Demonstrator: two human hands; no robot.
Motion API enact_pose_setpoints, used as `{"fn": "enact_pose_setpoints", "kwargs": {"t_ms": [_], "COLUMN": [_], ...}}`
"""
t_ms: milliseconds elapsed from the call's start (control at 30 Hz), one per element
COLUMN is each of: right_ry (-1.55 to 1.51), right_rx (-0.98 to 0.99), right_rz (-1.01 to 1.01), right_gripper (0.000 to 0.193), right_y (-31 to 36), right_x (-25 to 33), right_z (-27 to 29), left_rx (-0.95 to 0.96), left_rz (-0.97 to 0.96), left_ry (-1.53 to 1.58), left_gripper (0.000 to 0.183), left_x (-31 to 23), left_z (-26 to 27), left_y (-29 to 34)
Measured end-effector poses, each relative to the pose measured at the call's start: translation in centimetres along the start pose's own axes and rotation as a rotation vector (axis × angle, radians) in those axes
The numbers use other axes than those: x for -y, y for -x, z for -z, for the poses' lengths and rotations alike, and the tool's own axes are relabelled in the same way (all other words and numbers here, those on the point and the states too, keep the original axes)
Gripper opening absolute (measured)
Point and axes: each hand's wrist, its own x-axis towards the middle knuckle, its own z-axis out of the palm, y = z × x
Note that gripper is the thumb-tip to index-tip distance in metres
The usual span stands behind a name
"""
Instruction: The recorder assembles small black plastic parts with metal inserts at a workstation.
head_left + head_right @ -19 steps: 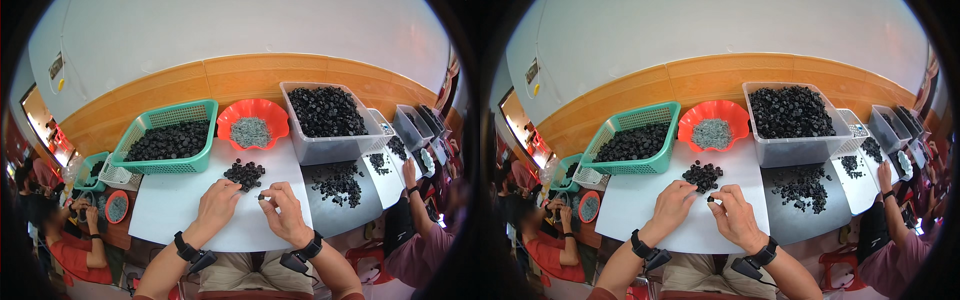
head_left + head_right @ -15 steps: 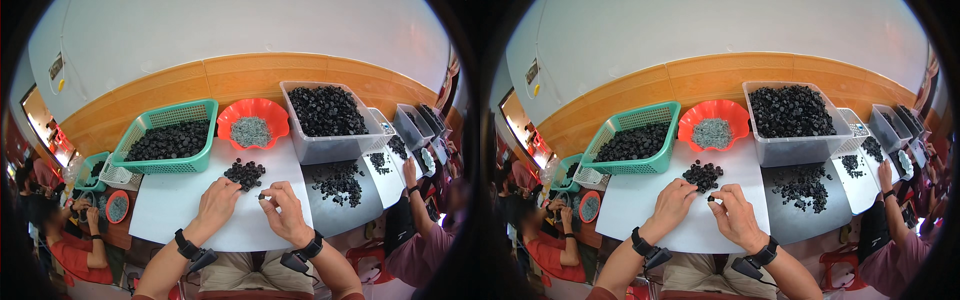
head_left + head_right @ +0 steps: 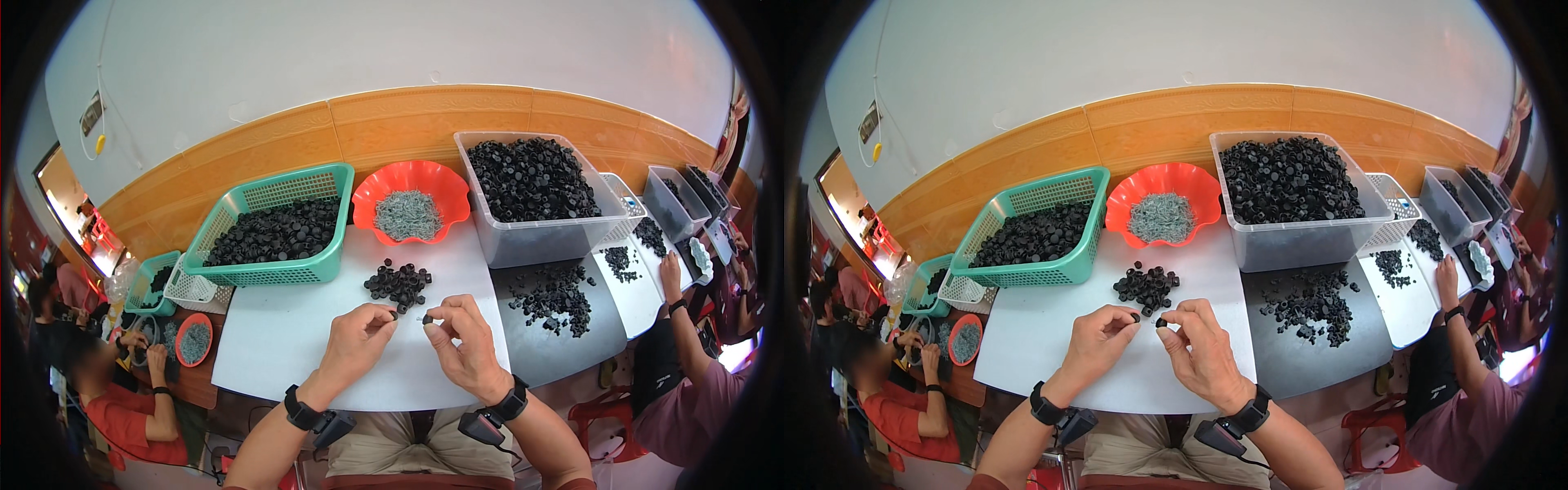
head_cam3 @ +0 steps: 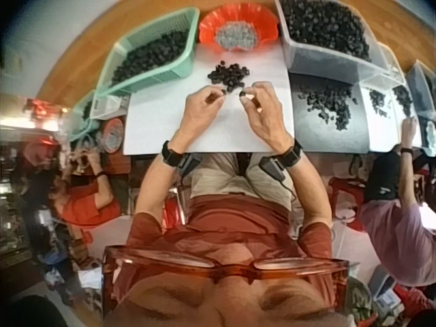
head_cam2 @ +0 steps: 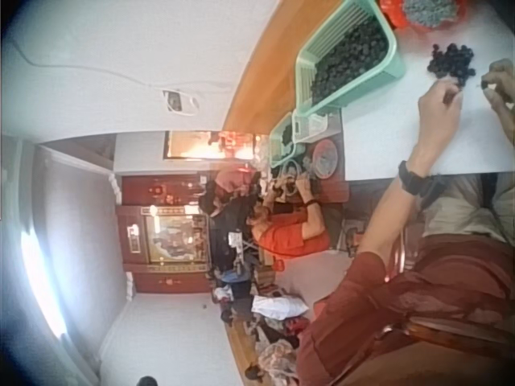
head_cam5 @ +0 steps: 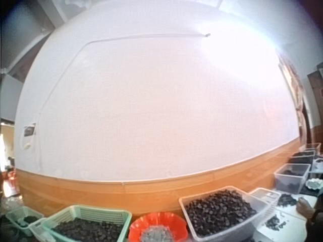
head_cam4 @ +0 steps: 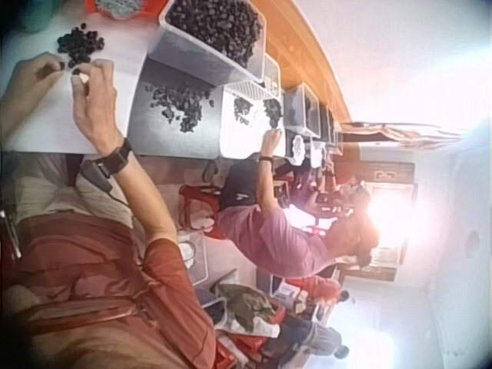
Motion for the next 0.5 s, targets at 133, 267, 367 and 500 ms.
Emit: {"fn": "enact_pose_setpoints", "kwargs": {"t_ms": [133,267,367,500], "right_ry": [-0.003,-0.011,-0.007,-0.007], "right_rx": [-0.001,0.007,0.012,0.015], "right_rz": [-0.003,-0.011,-0.020,-0.033], "right_gripper": [0.022,0.022,0.022,0.021], "right_y": [0.1,0.0,0.1,0.0], "right_x": [-0.1,0.3,0.3,0.1], "right_z": [0.1,0.0,0.0,0.0], "left_rx": [-0.009,-0.003,0.033,0.107], "left_rz": [0.178,0.191,0.212,0.318], "left_ry": [0.206,0.291,0.372,0.540], "left_gripper": [0.009,0.018,0.026,0.024], "left_x": [-0.8,-0.5,0.1,0.0], "left_z": [-0.4,0.1,0.2,0.2], "left_y": [0.4,0.7,0.9,0.9]}}
